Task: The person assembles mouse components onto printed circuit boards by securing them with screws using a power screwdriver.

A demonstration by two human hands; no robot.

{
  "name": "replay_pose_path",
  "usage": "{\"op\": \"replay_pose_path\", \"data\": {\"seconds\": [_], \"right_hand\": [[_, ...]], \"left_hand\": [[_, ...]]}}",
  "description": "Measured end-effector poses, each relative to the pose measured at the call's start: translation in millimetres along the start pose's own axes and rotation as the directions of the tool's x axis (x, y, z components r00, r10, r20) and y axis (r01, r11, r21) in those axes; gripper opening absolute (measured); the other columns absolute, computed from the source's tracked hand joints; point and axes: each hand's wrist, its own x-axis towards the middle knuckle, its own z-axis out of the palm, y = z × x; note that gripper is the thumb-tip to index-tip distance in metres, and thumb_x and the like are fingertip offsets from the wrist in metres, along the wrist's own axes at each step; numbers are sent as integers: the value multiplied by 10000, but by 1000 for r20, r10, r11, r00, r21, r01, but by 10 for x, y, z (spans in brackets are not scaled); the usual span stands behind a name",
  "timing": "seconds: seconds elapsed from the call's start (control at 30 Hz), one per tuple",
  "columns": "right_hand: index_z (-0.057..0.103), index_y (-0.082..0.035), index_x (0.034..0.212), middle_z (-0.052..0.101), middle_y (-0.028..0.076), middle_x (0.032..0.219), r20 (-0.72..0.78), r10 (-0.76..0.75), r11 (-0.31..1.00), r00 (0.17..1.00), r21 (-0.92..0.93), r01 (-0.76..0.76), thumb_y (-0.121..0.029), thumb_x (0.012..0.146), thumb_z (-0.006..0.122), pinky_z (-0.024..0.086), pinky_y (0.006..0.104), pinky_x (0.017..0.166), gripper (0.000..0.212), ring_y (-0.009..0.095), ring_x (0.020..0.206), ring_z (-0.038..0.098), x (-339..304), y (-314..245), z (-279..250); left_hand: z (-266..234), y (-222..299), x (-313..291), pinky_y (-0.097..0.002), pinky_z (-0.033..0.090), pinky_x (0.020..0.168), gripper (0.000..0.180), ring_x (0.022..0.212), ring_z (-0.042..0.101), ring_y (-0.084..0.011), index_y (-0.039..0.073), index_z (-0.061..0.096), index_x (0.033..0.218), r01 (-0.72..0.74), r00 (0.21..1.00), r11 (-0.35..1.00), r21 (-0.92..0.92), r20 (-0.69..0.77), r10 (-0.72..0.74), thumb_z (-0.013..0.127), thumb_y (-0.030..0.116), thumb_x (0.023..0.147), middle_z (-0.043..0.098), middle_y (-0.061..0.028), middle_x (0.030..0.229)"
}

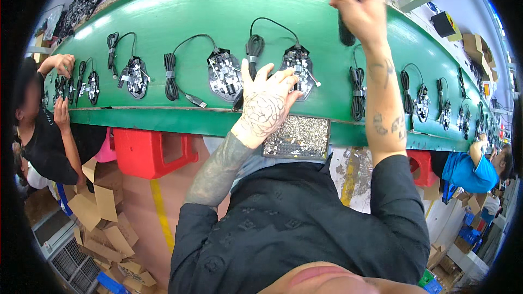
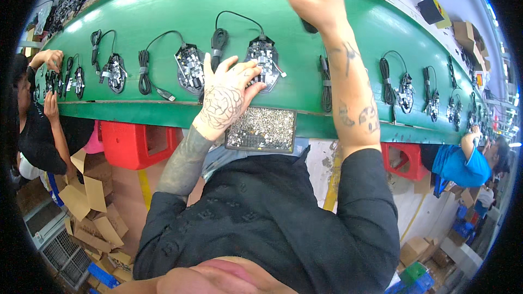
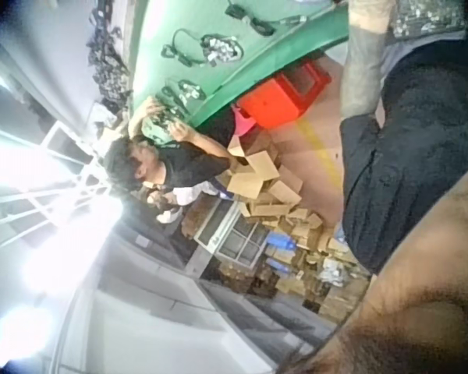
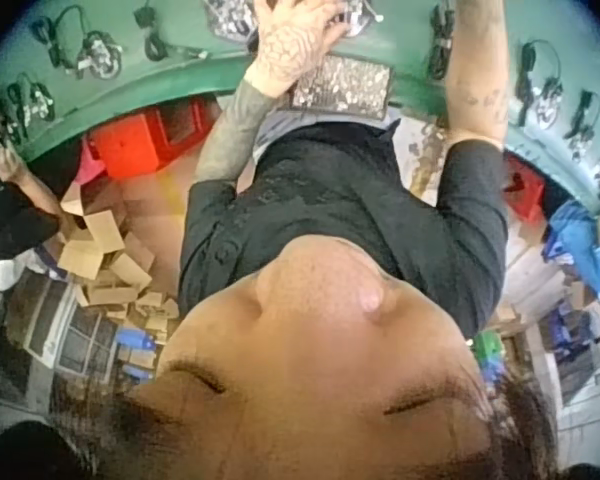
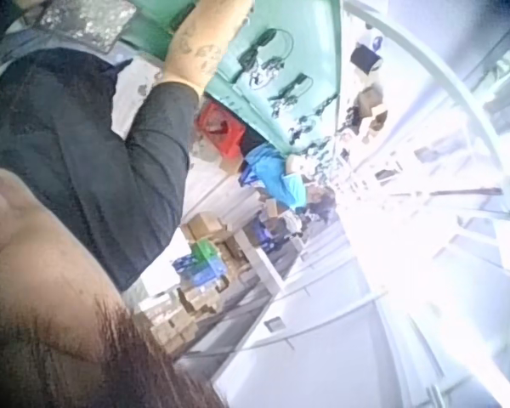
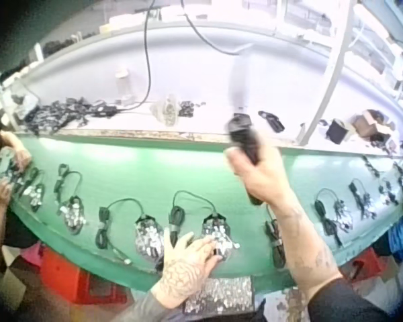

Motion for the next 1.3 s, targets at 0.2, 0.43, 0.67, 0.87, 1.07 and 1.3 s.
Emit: {"op": "replay_pose_path", "data": {"seconds": [0.2,0.43,0.67,0.87,1.07,1.3], "right_hand": [[522,-219,1351,621,128,1229,400,-9,645,917,-698,311,-424,878,687,496,397,945,542,324,1118,608,23,848,217],[632,-77,1119,670,125,942,399,41,732,916,-636,244,-377,847,730,521,387,785,417,285,877,644,-571,333,-6],[695,-23,977,706,85,799,422,593,765,686,-563,-314,-253,815,792,532,271,676,298,146,691,658,-1114,159,-111],[706,-18,1031,738,66,889,345,460,885,818,-254,-390,-218,889,723,547,275,695,246,132,793,696,-1112,326,-52],[684,-28,1116,713,25,912,387,610,719,691,94,-688,-208,924,688,468,188,618,263,59,738,597,-1020,430,147],[689,-28,1125,666,-11,877,439,624,711,646,25,-703,-200,951,652,440,173,596,248,39,720,553,-918,479,165]], "left_hand": [[-5,-40,-68,-684,234,1076,312,1193,553,-263,211,706,1087,62,998,998,-10,3,-62,715,391,831,672,44,1216],[-28,-90,-103,-700,225,1063,302,1196,532,-252,189,703,1089,75,997,994,-80,-1,-75,692,369,846,659,43,1213],[-44,-91,-41,-688,226,1076,294,1177,538,-246,178,706,1079,47,999,996,-80,8,-47,684,364,851,660,39,1202],[-18,-88,-57,-684,211,1091,293,1166,545,-244,173,705,1081,36,999,996,-78,-10,-37,681,357,854,662,35,1198],[-12,-82,-57,-671,225,1088,296,1155,561,-242,181,707,1074,38,999,998,-56,-14,-39,693,369,847,672,34,1195],[-6,-89,-41,-655,245,1082,301,1147,574,-234,192,709,1073,32,999,999,-36,-22,-33,709,378,836,678,39,1190]]}}
